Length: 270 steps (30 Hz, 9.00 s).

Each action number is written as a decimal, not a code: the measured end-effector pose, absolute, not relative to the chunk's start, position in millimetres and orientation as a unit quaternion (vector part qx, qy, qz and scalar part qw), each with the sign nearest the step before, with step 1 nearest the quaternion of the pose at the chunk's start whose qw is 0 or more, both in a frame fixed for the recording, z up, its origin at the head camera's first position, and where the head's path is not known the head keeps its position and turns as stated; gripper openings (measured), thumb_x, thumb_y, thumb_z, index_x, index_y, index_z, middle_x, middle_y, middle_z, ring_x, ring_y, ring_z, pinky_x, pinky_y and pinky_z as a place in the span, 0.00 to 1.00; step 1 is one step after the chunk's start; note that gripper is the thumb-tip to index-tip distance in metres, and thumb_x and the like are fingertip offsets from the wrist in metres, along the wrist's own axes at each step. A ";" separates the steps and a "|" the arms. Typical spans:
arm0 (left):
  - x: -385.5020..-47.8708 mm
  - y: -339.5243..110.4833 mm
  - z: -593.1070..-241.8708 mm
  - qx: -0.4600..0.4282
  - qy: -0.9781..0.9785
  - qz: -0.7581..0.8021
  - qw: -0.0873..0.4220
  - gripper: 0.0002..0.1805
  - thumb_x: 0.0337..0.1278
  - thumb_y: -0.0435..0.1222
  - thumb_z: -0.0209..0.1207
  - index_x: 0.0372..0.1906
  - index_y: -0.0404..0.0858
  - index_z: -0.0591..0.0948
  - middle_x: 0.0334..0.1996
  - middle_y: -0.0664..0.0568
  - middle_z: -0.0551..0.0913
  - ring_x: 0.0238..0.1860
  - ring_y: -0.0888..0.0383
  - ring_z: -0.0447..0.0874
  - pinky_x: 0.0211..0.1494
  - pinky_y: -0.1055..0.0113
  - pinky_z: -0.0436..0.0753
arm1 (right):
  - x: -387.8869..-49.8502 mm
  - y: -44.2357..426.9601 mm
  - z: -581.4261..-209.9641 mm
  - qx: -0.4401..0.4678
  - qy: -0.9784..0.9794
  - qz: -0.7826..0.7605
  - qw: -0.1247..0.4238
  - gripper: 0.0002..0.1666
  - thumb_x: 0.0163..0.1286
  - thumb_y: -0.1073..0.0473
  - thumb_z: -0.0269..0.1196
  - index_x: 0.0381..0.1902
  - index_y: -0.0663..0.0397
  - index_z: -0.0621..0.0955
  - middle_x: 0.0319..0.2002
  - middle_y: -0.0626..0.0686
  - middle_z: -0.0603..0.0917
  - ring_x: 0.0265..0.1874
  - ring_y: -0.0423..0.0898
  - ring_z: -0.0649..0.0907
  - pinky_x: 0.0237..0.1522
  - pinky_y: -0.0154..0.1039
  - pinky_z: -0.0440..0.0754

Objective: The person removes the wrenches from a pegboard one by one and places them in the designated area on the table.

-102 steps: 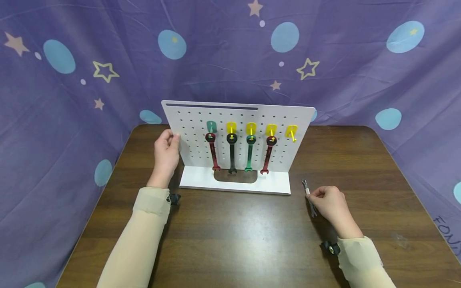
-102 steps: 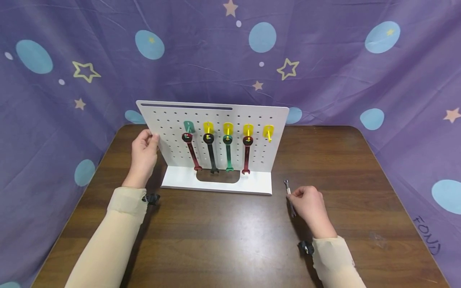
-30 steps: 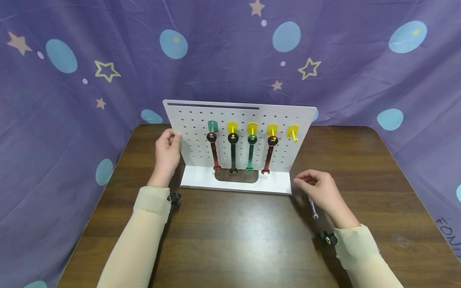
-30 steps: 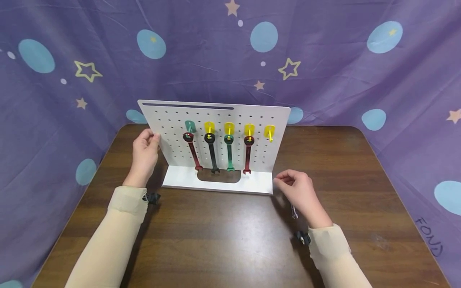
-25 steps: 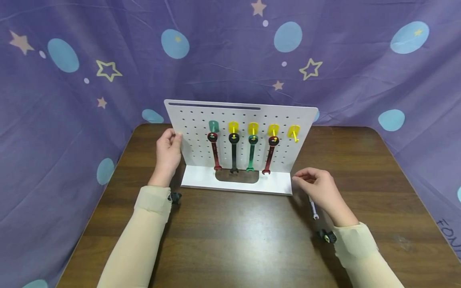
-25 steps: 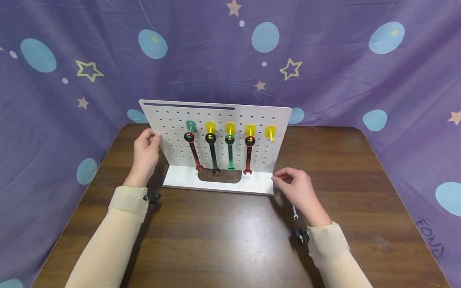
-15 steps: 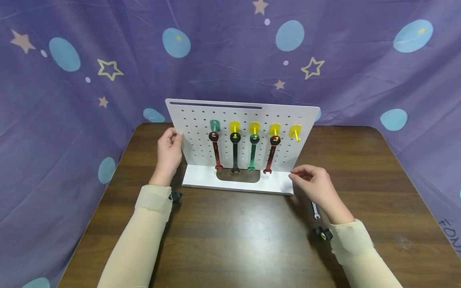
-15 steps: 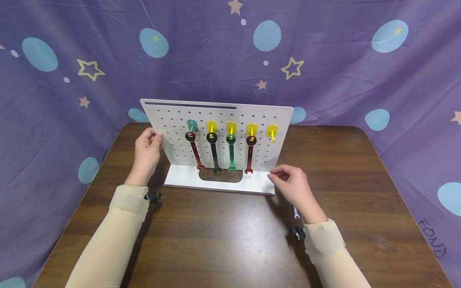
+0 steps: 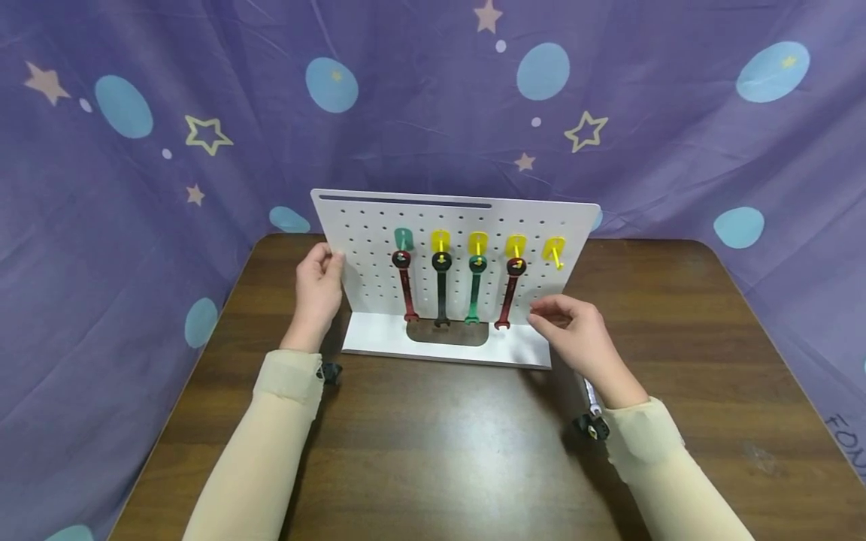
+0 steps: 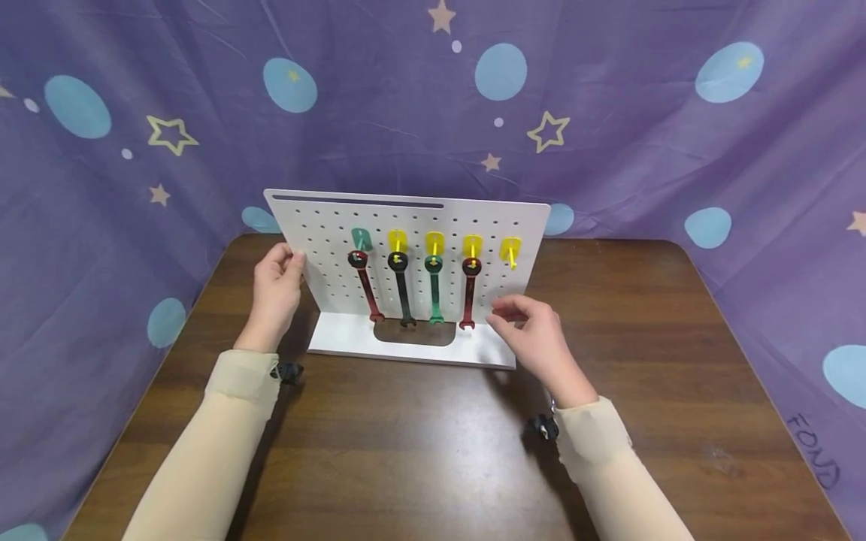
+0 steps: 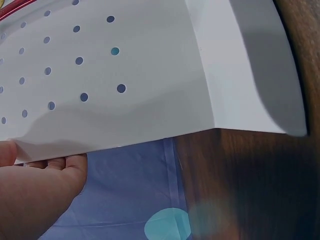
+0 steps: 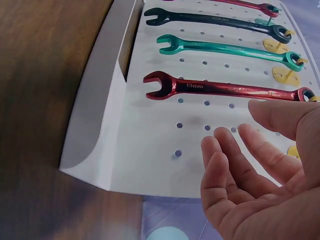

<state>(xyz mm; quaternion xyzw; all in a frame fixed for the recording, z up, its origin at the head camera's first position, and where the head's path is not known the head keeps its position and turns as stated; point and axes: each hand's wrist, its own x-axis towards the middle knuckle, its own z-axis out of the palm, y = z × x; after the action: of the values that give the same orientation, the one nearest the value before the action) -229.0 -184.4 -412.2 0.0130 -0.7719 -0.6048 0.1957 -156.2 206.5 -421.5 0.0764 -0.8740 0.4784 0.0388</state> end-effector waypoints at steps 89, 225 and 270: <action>-228.5 -184.8 -412.8 0.017 -0.771 -0.608 0.191 0.11 0.78 0.32 0.52 0.51 0.28 0.80 0.24 0.48 0.69 0.25 0.61 0.63 0.25 0.71 0.63 | -156.5 179.2 -416.7 0.130 -0.847 0.513 0.052 0.08 0.74 0.64 0.64 0.44 0.61 0.88 0.37 0.52 0.88 0.28 0.47 0.80 0.30 0.37 0.77; -228.1 -183.8 -409.8 0.026 -0.779 -0.599 0.184 0.12 0.78 0.32 0.51 0.52 0.28 0.80 0.30 0.36 0.74 0.29 0.58 0.67 0.30 0.68 0.67 | -117.7 252.8 -436.8 0.080 -0.863 0.491 0.087 0.09 0.74 0.64 0.65 0.44 0.67 0.87 0.39 0.56 0.88 0.36 0.38 0.84 0.37 0.27 0.79; -228.9 -182.7 -411.3 0.024 -0.777 -0.600 0.191 0.11 0.78 0.30 0.51 0.51 0.27 0.79 0.29 0.34 0.73 0.28 0.59 0.67 0.30 0.69 0.67 | -103.3 280.9 -446.5 0.008 -0.882 0.470 0.021 0.14 0.75 0.62 0.64 0.47 0.72 0.85 0.40 0.62 0.87 0.35 0.38 0.84 0.35 0.29 0.79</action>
<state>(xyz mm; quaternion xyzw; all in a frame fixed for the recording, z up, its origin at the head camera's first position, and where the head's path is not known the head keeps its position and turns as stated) -228.9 -182.7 -411.3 0.0237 -0.7766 -0.5999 0.1910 -103.3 280.9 -446.5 0.0078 -0.8824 0.4700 0.0213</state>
